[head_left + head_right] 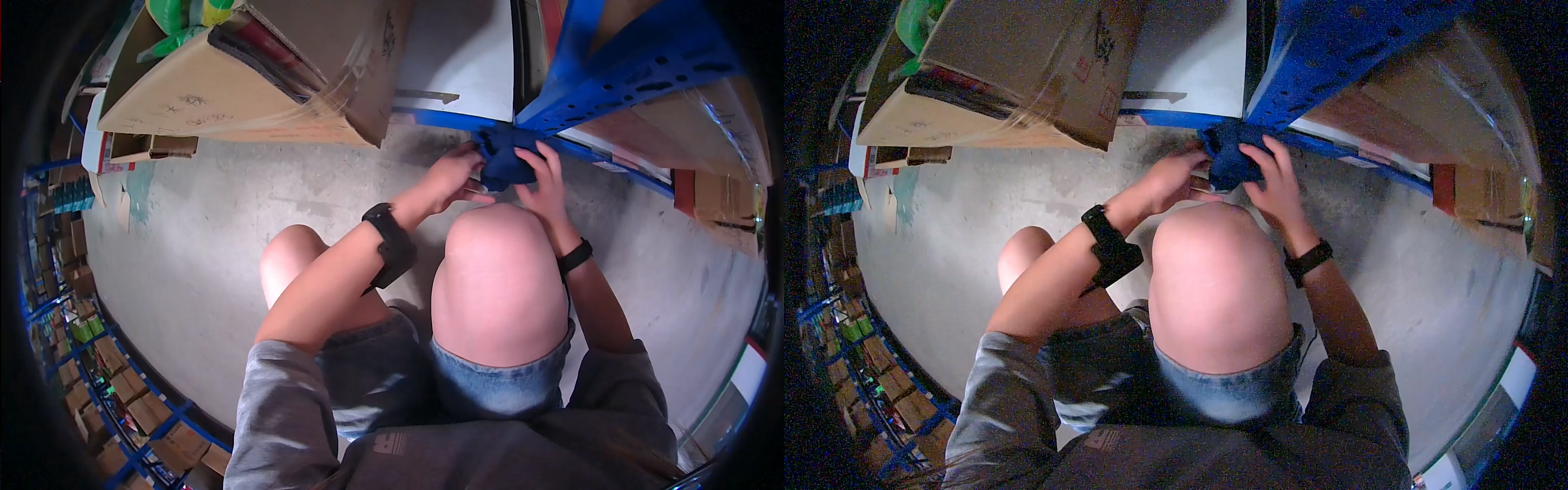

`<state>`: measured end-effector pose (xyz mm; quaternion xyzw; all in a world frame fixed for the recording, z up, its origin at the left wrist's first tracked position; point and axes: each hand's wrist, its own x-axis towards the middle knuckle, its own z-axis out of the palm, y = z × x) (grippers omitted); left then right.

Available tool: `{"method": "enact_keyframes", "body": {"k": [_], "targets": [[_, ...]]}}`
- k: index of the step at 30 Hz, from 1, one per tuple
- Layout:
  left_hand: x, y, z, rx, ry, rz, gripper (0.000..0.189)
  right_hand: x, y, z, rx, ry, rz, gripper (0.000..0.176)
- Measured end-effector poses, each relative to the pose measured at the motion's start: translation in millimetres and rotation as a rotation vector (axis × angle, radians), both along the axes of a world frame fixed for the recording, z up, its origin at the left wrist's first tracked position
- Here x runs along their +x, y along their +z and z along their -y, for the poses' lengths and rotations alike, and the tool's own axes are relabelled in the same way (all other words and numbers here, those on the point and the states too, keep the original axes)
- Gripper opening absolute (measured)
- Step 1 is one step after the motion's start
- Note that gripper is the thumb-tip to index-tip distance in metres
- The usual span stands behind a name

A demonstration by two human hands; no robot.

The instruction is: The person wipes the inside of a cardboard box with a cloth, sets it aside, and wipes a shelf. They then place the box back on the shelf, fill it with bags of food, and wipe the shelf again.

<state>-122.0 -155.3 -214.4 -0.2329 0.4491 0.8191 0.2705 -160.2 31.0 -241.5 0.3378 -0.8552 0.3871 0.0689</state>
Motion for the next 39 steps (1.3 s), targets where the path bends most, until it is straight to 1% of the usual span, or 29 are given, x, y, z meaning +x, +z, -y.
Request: {"method": "enact_keyframes", "body": {"k": [2,3,6,7,9,10,11,12,14,17,20,23,27,29,32,33,35,38,39], "targets": [[-2,-2,5,0.208,0.035,0.12,0.047,0,-1,10,0.056,0.018,-0.017,0.062],[-4,-4,6,0.217,0.062,0.14,0.049,0,1,15,0.077,0.009,-0.029,0.06],[-3,-10,4,0.194,0.097,0.0,0.038,3,-2,21,0.215,0.014,0.037,0.06],[-3,-17,4,0.18,0.094,-0.005,0.04,4,-8,23,0.305,-0.023,0.029,0.057],[-2,-31,3,0.158,0.083,-0.014,0.046,3,-20,26,0.218,-0.026,0.052,0.056],[-3,-35,2,0.151,0.096,-0.008,0.046,1,-25,27,0.173,-0.029,0.059,0.056],[-3,-39,2,0.143,0.111,-0.001,0.045,2,-30,28,0.201,-0.051,0.077,0.051],[-2,-42,1,0.135,0.127,0.009,0.044,3,-33,28,0.182,-0.048,0.105,0.05],[-2,-46,2,0.1,0.08,0.005,0.045,5,-38,28,0.139,-0.041,0.159,0.05],[-2,-41,3,0.056,0.042,0.004,0.048,7,-39,27,0.181,-0.029,0.187,0.051],[-5,-34,2,0.055,0.035,0.009,0.054,12,-27,23,0.189,-0.023,0.096,0.057],[-5,-30,-1,0.042,0.072,0.009,0.058,16,-8,29,0.266,-0.068,0.053,0.062],[-7,-34,0,-0.02,0.051,0.008,0.062,19,-17,37,0.467,-0.142,0.063,0.059],[-9,-35,1,-0.024,0.045,-0.008,0.061,18,-26,38,0.559,-0.161,0.047,0.055],[-11,-33,0,-0.038,0.058,0.002,0.057,18,-37,38,0.593,-0.185,-0.065,0.052],[-11,-33,0,-0.045,0.068,0.012,0.056,18,-46,38,0.618,-0.181,-0.06,0.051],[-10,-50,2,-0.034,0.056,-0.031,0.05,21,-63,35,0.667,-0.174,-0.051,0.049],[-12,-66,4,-0.04,0.045,-0.07,0.043,24,-65,37,0.693,-0.171,-0.034,0.067],[-11,-64,4,-0.045,0.044,-0.075,0.04,26,-62,40,0.629,-0.189,-0.01,0.062]]}}
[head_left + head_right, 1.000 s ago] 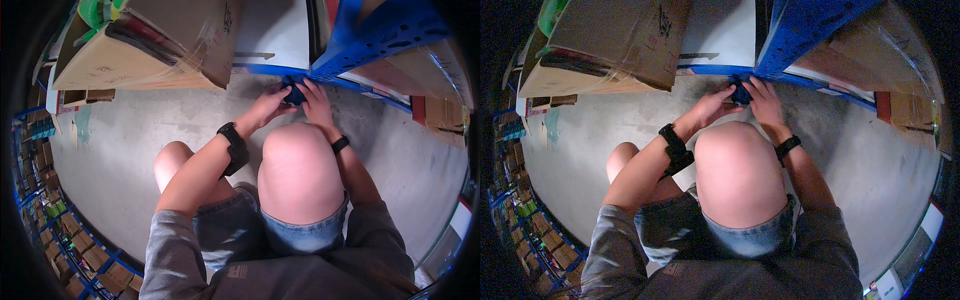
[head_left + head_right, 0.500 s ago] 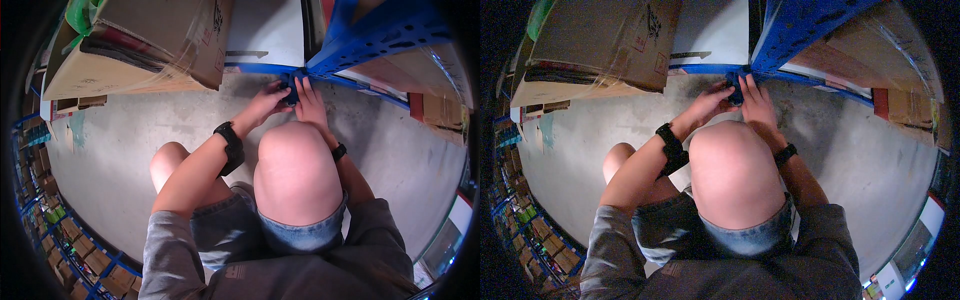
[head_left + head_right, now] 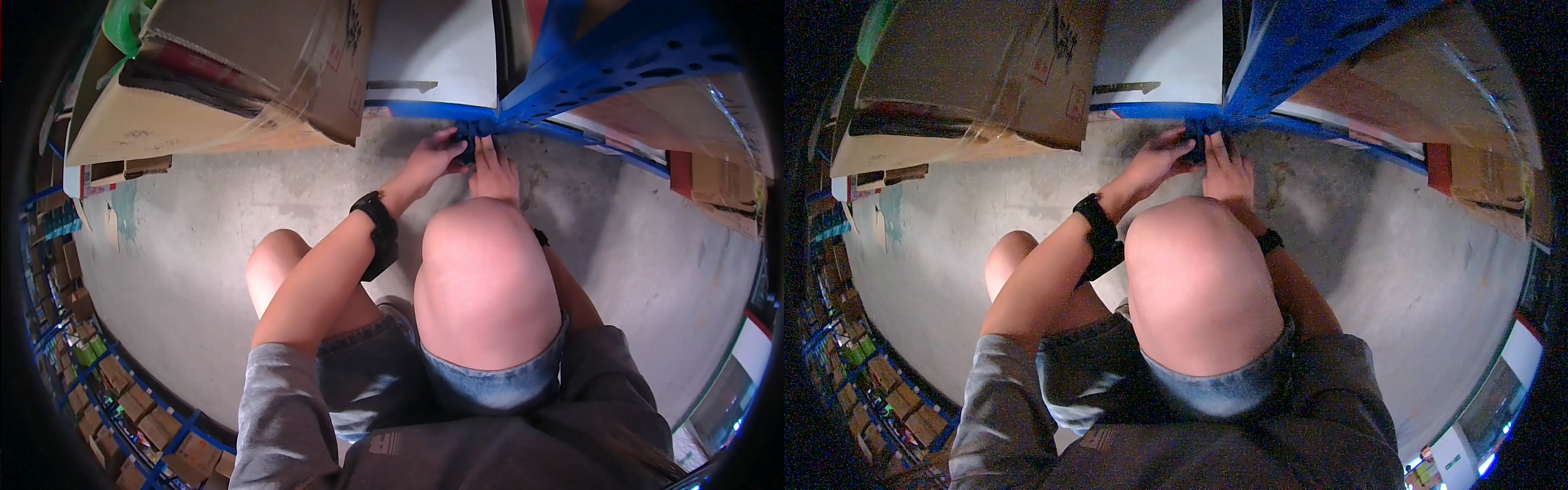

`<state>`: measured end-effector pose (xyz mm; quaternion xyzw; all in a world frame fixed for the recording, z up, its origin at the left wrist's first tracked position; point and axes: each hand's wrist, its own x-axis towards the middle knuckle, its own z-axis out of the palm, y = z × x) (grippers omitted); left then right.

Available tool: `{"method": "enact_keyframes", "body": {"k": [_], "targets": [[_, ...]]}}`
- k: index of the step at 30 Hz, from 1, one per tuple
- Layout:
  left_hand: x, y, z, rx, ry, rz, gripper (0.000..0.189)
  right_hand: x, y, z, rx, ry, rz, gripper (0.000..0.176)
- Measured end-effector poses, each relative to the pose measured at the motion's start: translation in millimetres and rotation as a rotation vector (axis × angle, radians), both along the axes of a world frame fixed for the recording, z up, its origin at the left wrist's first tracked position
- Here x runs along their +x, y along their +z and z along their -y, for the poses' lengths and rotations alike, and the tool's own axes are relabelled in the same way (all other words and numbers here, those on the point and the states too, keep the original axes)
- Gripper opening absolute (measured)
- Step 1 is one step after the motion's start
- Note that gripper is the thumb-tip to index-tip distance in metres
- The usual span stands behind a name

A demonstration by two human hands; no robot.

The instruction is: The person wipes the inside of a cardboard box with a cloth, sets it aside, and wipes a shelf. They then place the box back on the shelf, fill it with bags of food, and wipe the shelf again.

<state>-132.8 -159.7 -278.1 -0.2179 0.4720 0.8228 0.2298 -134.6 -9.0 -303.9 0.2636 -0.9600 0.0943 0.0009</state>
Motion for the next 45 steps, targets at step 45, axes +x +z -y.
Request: {"method": "enact_keyframes", "body": {"k": [45], "targets": [[3,21,13,-0.208,-0.145,0.08,0.029,-7,40,-5,-0.058,-0.086,0.07,0.054]]}}
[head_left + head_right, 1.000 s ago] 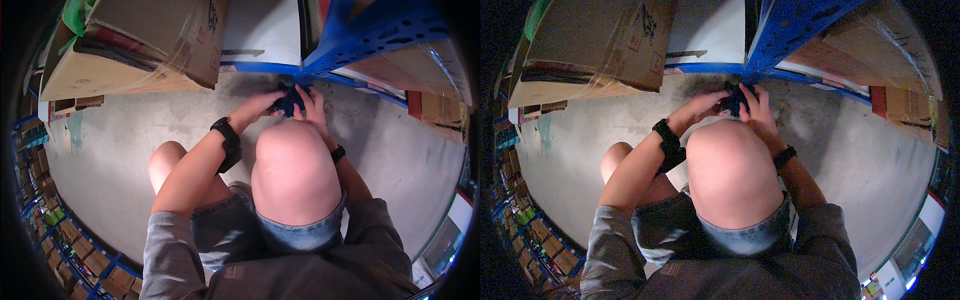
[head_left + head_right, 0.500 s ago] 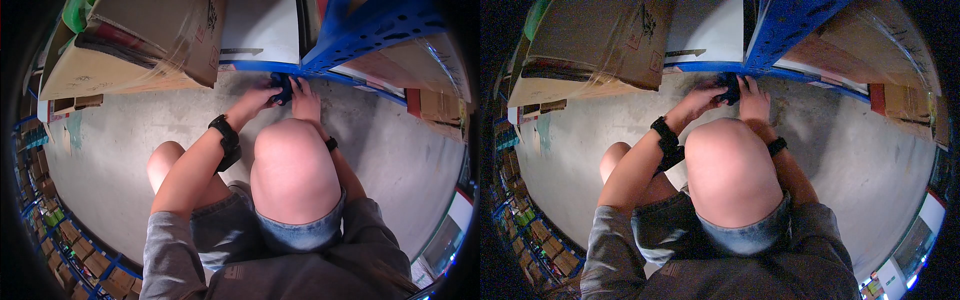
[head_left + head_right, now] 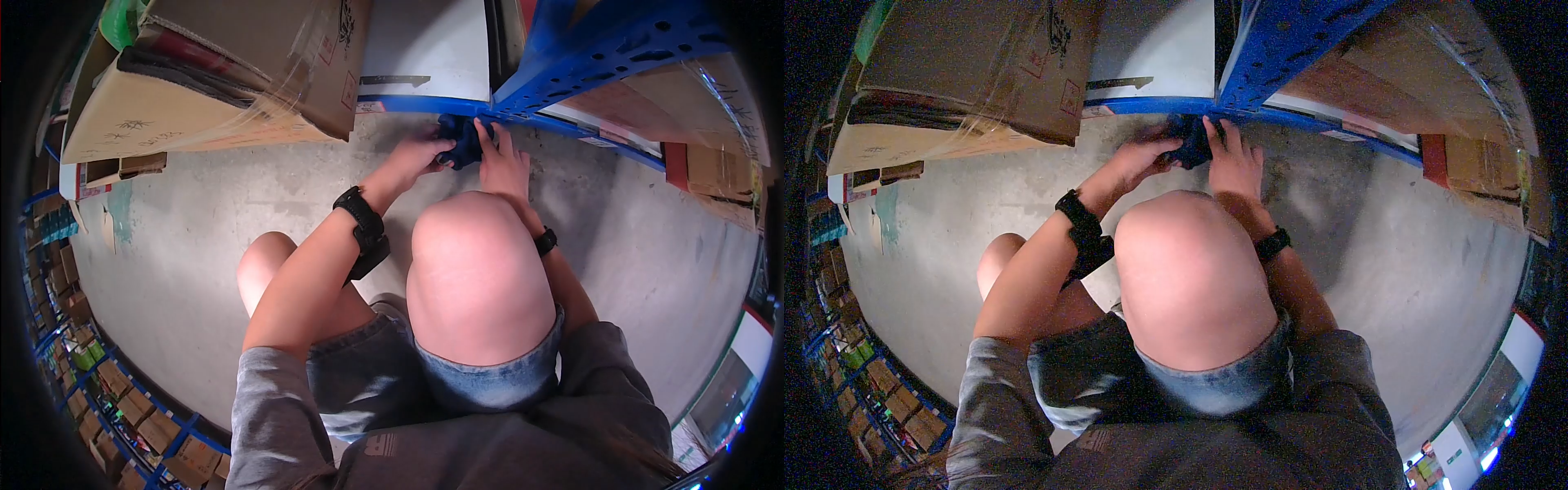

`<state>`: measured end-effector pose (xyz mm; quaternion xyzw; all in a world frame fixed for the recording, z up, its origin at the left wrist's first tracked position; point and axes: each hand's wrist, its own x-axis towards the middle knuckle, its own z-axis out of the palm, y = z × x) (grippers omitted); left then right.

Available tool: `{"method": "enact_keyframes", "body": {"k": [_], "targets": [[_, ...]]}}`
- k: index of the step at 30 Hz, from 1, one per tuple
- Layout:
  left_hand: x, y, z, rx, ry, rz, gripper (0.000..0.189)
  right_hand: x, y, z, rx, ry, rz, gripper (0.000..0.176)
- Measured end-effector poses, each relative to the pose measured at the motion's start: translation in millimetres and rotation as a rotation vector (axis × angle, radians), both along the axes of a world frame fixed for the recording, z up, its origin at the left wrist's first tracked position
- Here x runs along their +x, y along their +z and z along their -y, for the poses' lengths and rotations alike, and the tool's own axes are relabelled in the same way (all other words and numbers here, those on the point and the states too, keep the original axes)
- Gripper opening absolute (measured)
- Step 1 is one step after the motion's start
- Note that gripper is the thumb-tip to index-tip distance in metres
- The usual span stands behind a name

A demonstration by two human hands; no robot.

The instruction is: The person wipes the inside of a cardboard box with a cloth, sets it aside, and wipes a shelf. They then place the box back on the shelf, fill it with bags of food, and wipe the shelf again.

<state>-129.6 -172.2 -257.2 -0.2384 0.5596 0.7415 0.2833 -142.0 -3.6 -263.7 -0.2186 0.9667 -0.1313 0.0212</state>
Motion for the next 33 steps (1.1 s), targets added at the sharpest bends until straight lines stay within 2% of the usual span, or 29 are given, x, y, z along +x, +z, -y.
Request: {"method": "enact_keyframes", "body": {"k": [2,5,8,11,14,15,18,24,30,33], "targets": [[0,-1,1,-0.036,-0.055,0.009,0.031,-1,-5,-2,-0.003,-0.018,0.067,0.051],[1,0,4,-0.035,-0.129,0.032,0.033,-8,-10,-19,-0.249,0.094,0.03,0.044],[1,0,0,0.02,-0.134,0.011,0.037,4,17,-37,-0.434,-0.059,0.008,0.039],[-2,10,-10,0.076,-0.081,-0.04,0.04,6,33,-51,-0.49,-0.112,-0.157,0.037],[-6,22,-25,0.085,-0.063,-0.067,0.043,-14,50,-47,-0.34,-0.095,-0.248,0.036],[-8,20,-27,0.075,-0.077,-0.068,0.043,-21,50,-43,-0.312,-0.033,-0.303,0.035],[-12,15,-30,0.08,-0.098,-0.086,0.044,-32,39,-40,-0.241,-0.048,-0.368,0.035],[-15,26,-31,0.043,-0.115,-0.07,0.049,-27,55,-49,-0.037,-0.103,-0.327,0.032],[-20,28,-47,0.127,-0.053,-0.043,0.058,-34,51,-96,0.107,-0.268,-0.28,0.029],[-24,20,-60,0.159,-0.075,-0.036,0.059,-38,46,-102,0.074,-0.261,-0.315,0.029]]}}
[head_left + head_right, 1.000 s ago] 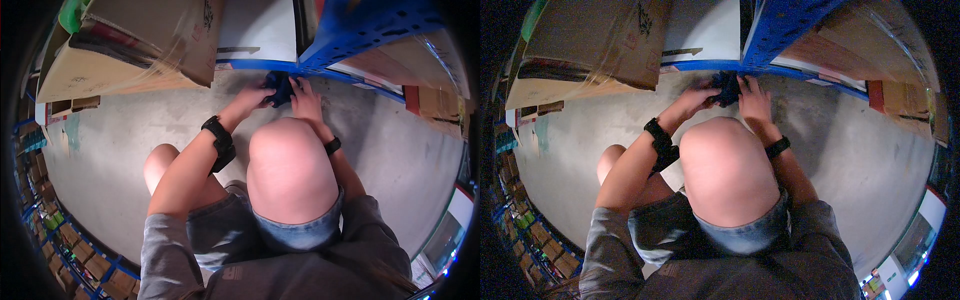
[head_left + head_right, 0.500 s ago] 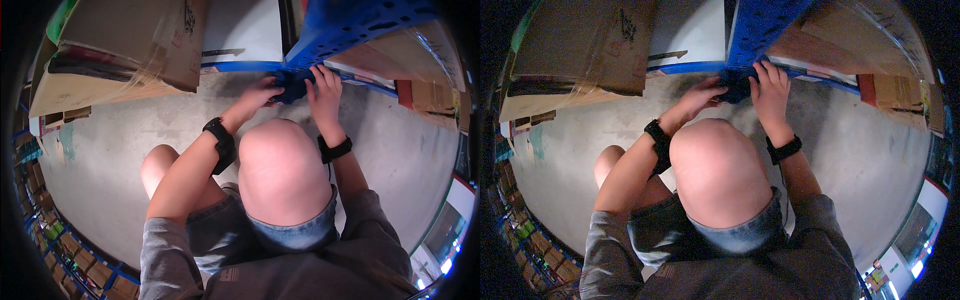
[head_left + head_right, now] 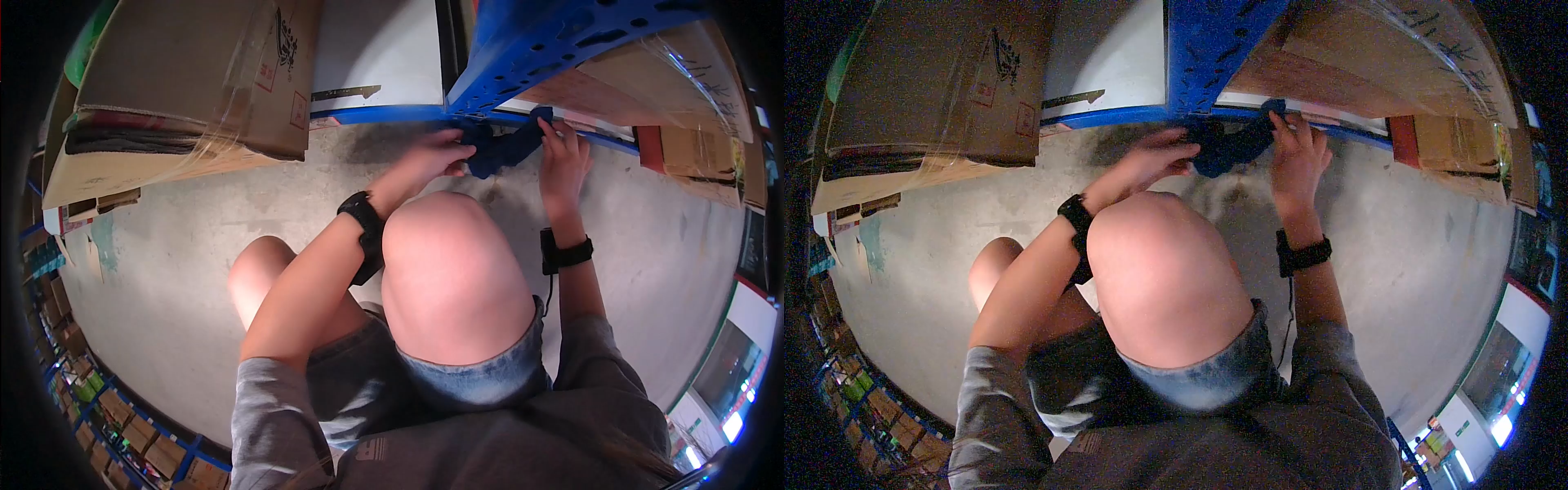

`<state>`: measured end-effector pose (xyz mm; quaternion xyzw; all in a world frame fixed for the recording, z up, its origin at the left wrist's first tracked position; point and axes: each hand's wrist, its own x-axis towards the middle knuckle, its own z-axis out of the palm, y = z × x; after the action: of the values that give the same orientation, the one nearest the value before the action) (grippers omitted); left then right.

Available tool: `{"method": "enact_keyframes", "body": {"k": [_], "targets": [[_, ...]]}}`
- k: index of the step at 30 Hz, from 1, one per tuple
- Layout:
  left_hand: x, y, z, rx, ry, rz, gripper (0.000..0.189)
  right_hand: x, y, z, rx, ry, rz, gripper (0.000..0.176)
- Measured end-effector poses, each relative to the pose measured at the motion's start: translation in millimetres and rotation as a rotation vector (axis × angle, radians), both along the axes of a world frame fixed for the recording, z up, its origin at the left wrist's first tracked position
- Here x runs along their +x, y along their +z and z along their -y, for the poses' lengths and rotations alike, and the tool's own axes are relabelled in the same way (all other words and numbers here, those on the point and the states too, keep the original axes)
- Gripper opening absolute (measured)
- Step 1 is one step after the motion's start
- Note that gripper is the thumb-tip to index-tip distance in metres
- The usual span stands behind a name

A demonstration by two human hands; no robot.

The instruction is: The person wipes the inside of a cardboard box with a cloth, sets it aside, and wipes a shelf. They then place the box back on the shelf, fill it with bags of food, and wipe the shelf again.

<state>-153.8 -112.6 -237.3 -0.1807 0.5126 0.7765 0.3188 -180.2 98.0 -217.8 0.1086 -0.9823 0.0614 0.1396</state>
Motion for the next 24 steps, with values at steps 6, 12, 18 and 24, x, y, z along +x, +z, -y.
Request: {"method": "enact_keyframes", "body": {"k": [6,12,18,24], "targets": [[0,-8,-3,-0.072,-0.011,0.02,0.043,1,-8,32,-0.17,0.205,-0.026,0.03],[5,-4,17,-0.094,0.036,-0.013,0.033,8,1,57,-0.255,0.215,-0.017,0.029],[10,-11,17,-0.096,0.033,0.004,0.025,-2,-14,50,-0.386,0.302,0.033,0.019],[10,-16,22,-0.065,-0.054,-0.018,0.048,41,-21,53,-0.769,0.037,0.25,0.011]]}}
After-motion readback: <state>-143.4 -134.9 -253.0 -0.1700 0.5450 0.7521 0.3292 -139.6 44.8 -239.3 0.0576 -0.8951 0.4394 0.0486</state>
